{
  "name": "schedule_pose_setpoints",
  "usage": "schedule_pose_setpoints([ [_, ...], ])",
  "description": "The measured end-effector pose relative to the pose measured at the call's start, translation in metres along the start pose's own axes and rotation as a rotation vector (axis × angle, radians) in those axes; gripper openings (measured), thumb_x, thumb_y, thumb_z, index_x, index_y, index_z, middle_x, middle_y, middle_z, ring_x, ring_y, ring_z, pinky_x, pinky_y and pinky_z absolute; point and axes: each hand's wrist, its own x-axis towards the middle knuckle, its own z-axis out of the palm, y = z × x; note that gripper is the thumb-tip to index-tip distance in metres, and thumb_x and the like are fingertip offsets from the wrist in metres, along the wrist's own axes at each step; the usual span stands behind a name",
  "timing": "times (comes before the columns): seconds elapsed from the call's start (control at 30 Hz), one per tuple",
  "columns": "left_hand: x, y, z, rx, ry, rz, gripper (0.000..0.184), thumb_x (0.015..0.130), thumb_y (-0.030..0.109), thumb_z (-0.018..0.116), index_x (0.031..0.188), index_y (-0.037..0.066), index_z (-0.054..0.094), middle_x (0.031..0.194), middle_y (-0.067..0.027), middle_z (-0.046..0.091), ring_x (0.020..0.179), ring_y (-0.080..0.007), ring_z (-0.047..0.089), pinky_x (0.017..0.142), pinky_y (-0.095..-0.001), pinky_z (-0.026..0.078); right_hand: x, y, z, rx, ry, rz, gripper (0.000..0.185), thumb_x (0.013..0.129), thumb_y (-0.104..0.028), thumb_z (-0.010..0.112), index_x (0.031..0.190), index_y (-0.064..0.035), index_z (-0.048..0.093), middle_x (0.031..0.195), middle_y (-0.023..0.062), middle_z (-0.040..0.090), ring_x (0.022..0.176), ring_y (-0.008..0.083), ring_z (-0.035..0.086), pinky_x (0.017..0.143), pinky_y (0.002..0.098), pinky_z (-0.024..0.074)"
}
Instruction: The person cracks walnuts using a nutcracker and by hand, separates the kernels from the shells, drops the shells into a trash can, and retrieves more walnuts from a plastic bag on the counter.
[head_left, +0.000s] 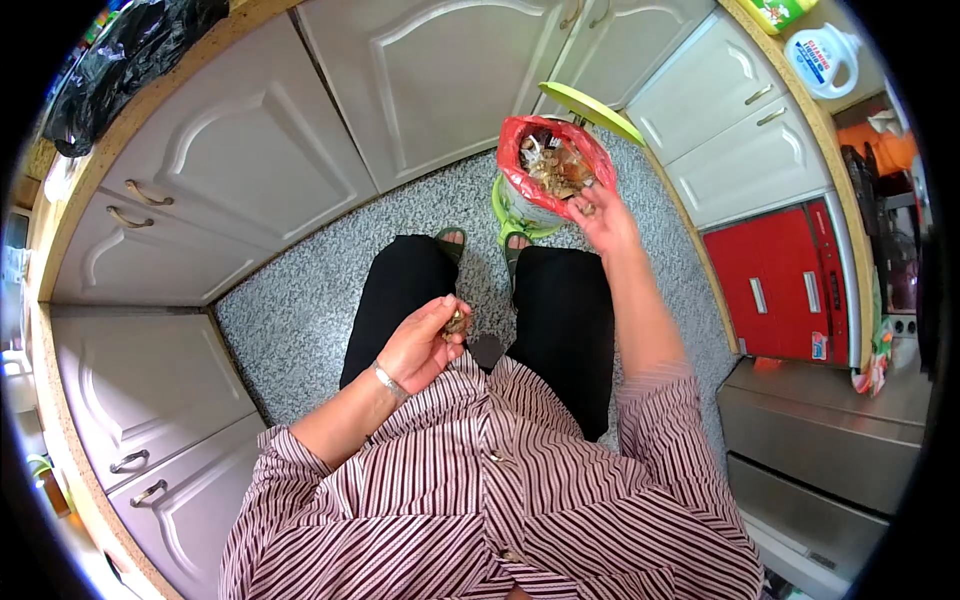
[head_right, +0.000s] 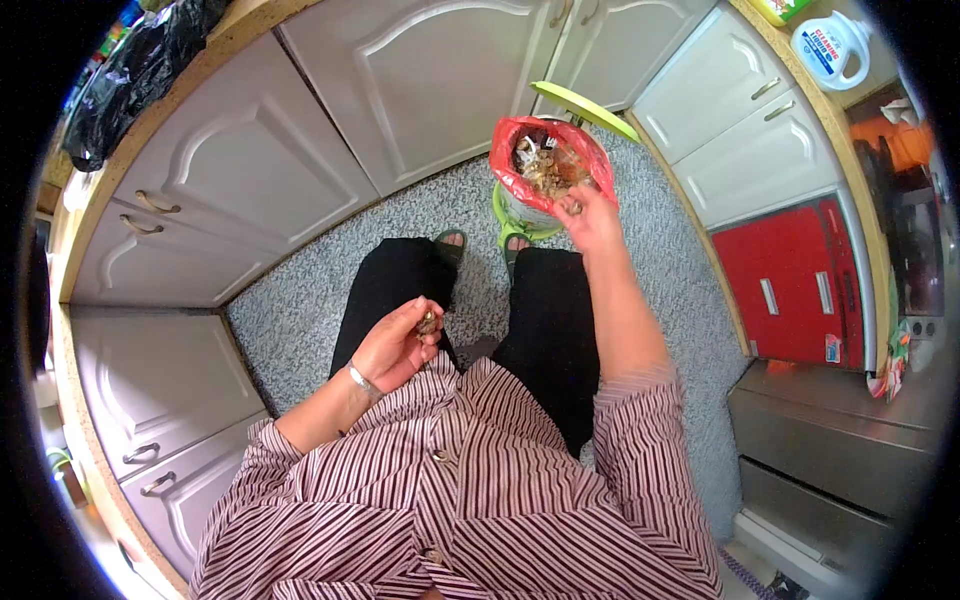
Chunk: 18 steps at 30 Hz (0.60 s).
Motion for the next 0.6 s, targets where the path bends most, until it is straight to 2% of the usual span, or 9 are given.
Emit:
schedule_pose_setpoints([
  [0.07,-0.002,0.002,0.005,-0.002,0.038,0.000,0.027,0.103,0.030,0.049,0.102,0.005,0.060,0.088,-0.0023,0.056,0.070,-0.0104,0.050,0.061,-0.0241,0.046,0.024,-0.024,0.014,-0.003,0.103,0.046,0.031,0.096,-0.019,0.059,0.124,-0.0062,0.054,0.119,0.0135,0.059,0.108,0.0257,0.057,0.096,0.0481,0.0484],
  [0.17,0.003,0.003,0.003,0.005,0.029,0.019,0.026,0.103,0.030,0.051,0.103,0.006,0.060,0.088,-0.0021,0.057,0.071,-0.0102,0.052,0.061,-0.0241,0.046,0.064,-0.035,0.004,-0.195,0.117,0.033,0.044,0.097,-0.024,0.059,0.137,-0.0147,0.047,0.130,0.0123,0.053,0.118,0.0268,0.051,0.101,0.0497,0.0434],
  [0.27,0.004,0.006,0.002,0.045,0.029,0.058,0.027,0.102,0.030,0.052,0.106,0.005,0.060,0.089,-0.0021,0.058,0.071,-0.0092,0.054,0.061,-0.0230,0.047,0.055,-0.034,0.002,-0.233,0.048,-0.001,0.043,0.096,-0.025,0.059,0.137,-0.0162,0.048,0.129,0.0112,0.054,0.122,0.0283,0.049,0.098,0.0455,0.0459],
  [0.3,-0.001,0.004,0.006,0.028,0.025,0.068,0.028,0.102,0.030,0.052,0.106,0.004,0.059,0.090,-0.0022,0.058,0.071,-0.0091,0.054,0.061,-0.0228,0.047,0.026,-0.037,0.014,-0.276,0.072,-0.051,0.040,0.096,-0.021,0.059,0.133,-0.0107,0.049,0.122,0.0126,0.058,0.114,0.0275,0.057,0.091,0.0405,0.0514],
  [0.33,0.003,0.005,0.003,0.021,0.014,0.077,0.029,0.102,0.030,0.052,0.107,0.003,0.059,0.090,-0.0024,0.059,0.071,-0.0089,0.054,0.062,-0.0226,0.047,0.010,-0.032,0.018,-0.274,0.080,-0.030,0.040,0.096,-0.021,0.059,0.133,-0.0107,0.049,0.122,0.0126,0.058,0.114,0.0275,0.057,0.091,0.0405,0.0514],
  [0.37,0.004,0.005,0.004,0.002,0.016,0.094,0.032,0.102,0.032,0.051,0.108,0.001,0.059,0.090,-0.0029,0.059,0.071,-0.0090,0.054,0.062,-0.0228,0.048,-0.006,-0.028,0.020,-0.298,-0.074,-0.017,0.038,0.096,-0.018,0.058,0.131,-0.0072,0.049,0.118,0.0134,0.060,0.108,0.0263,0.060,0.086,0.0380,0.0536],
  [0.43,0.005,0.008,0.009,-0.027,-0.010,0.107,0.030,0.103,0.023,0.049,0.116,-0.002,0.058,0.093,-0.0041,0.059,0.075,-0.0109,0.055,0.065,-0.0238,0.049,-0.053,-0.020,0.029,-0.358,-0.324,-0.036,0.035,0.095,-0.012,0.058,0.126,0.0018,0.051,0.111,0.0162,0.062,0.095,0.0242,0.066,0.077,0.0339,0.0571],
  [0.5,0.002,0.014,0.015,-0.056,-0.068,0.110,0.032,0.101,0.014,0.047,0.126,-0.004,0.054,0.098,-0.0050,0.059,0.082,-0.0126,0.057,0.071,-0.0243,0.050,-0.098,-0.003,0.038,-0.389,-0.414,0.021,0.035,0.095,-0.013,0.059,0.126,0.0015,0.052,0.110,0.0153,0.062,0.095,0.0237,0.066,0.077,0.0335,0.0569],
  [0.6,-0.007,0.015,0.025,0.086,-0.081,0.151,0.034,0.101,0.015,0.049,0.130,-0.004,0.050,0.101,-0.0051,0.059,0.086,-0.0124,0.058,0.072,-0.0241,0.050,-0.167,0.020,0.054,-0.485,-0.595,0.084,0.036,0.096,-0.016,0.059,0.127,0.0007,0.053,0.105,0.0127,0.063,0.092,0.0214,0.065,0.076,0.0327,0.0566],
])
